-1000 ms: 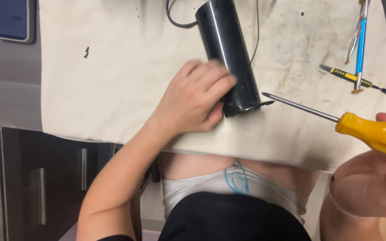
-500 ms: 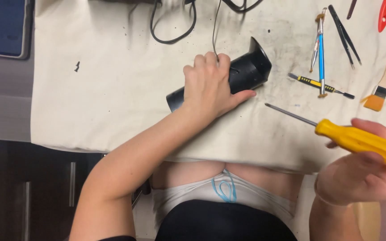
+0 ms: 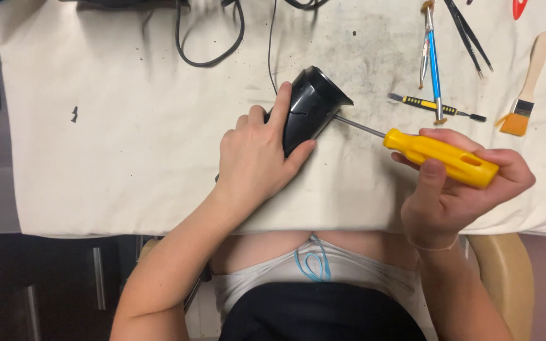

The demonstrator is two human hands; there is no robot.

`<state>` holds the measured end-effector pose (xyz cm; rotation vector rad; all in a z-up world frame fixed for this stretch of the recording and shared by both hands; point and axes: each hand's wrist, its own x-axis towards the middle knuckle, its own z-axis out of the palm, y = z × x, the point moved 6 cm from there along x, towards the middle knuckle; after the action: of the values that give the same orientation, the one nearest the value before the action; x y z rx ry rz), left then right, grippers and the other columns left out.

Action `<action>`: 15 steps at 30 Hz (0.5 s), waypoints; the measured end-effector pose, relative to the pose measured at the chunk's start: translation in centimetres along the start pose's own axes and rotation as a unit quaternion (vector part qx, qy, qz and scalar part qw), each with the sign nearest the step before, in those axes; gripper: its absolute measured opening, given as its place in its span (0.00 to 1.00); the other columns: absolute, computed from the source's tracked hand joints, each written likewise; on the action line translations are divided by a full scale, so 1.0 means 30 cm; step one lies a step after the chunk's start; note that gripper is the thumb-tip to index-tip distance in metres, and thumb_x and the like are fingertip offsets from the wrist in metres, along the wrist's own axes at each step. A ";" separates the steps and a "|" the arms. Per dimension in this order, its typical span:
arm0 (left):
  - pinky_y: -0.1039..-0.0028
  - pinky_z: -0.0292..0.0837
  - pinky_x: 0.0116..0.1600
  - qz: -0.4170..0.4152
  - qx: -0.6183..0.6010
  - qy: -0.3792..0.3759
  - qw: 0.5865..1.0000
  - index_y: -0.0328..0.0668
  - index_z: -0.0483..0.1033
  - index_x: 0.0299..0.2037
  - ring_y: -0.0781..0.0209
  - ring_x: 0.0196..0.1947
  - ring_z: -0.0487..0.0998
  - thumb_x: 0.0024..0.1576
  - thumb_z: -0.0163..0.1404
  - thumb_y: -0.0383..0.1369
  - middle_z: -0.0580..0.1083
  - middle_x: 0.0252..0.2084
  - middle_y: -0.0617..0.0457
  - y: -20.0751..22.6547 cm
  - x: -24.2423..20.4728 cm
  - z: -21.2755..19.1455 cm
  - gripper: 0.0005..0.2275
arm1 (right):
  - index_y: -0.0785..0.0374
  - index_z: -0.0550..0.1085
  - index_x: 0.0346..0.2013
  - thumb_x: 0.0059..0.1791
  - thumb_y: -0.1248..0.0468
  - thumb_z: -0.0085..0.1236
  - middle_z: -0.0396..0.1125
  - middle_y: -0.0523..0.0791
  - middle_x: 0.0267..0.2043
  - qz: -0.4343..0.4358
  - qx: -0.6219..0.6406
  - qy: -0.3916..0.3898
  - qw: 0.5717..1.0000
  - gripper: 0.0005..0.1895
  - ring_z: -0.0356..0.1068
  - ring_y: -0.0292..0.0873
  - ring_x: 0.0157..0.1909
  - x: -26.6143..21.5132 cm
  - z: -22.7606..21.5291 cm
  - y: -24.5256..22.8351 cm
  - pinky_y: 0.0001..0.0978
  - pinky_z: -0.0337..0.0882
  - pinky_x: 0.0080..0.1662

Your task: The person uses a yellow screwdriver to remove screws from a black cylindrical speaker component. They rotate the object to access different screw locations and place the removed screws on the table.

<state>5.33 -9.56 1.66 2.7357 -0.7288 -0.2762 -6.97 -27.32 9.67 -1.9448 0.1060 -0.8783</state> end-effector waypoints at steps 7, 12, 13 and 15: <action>0.54 0.71 0.28 -0.015 0.053 0.048 0.997 0.54 0.52 0.75 0.43 0.32 0.74 0.54 0.55 0.62 0.71 0.40 0.45 0.005 -0.014 0.003 0.42 | 0.60 0.45 0.53 0.61 0.67 0.41 0.61 0.72 0.44 -0.028 0.005 -0.013 1.000 0.15 0.69 0.65 0.46 0.003 0.028 0.008 0.53 0.80 0.42; 0.57 0.70 0.33 -0.001 0.051 0.077 0.996 0.51 0.54 0.74 0.46 0.34 0.72 0.53 0.59 0.60 0.69 0.39 0.46 0.029 -0.002 -0.002 0.43 | 0.79 0.72 0.55 0.61 0.59 0.63 0.71 0.58 0.49 -0.018 -0.263 -0.076 0.962 0.22 0.74 0.55 0.43 -0.011 -0.138 0.073 0.40 0.70 0.43; 0.59 0.69 0.36 -0.010 0.072 0.075 0.994 0.52 0.54 0.74 0.46 0.35 0.71 0.52 0.59 0.59 0.69 0.39 0.46 0.042 0.006 -0.002 0.43 | 0.78 0.72 0.52 0.64 0.56 0.54 0.70 0.52 0.39 0.008 -0.288 -0.128 0.949 0.21 0.71 0.49 0.36 0.019 -0.138 0.082 0.39 0.68 0.41; 0.61 0.68 0.39 -0.017 0.094 0.070 0.993 0.53 0.53 0.74 0.47 0.37 0.70 0.51 0.58 0.59 0.69 0.40 0.47 0.060 0.024 0.005 0.44 | 0.77 0.73 0.49 0.68 0.53 0.44 0.69 0.45 0.29 0.037 -0.313 -0.178 0.932 0.25 0.69 0.43 0.29 0.094 -0.133 0.054 0.37 0.65 0.38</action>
<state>5.10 -11.45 2.04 2.9110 -0.7030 -0.0212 -6.89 -32.31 10.99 -2.6457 0.2690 -0.4500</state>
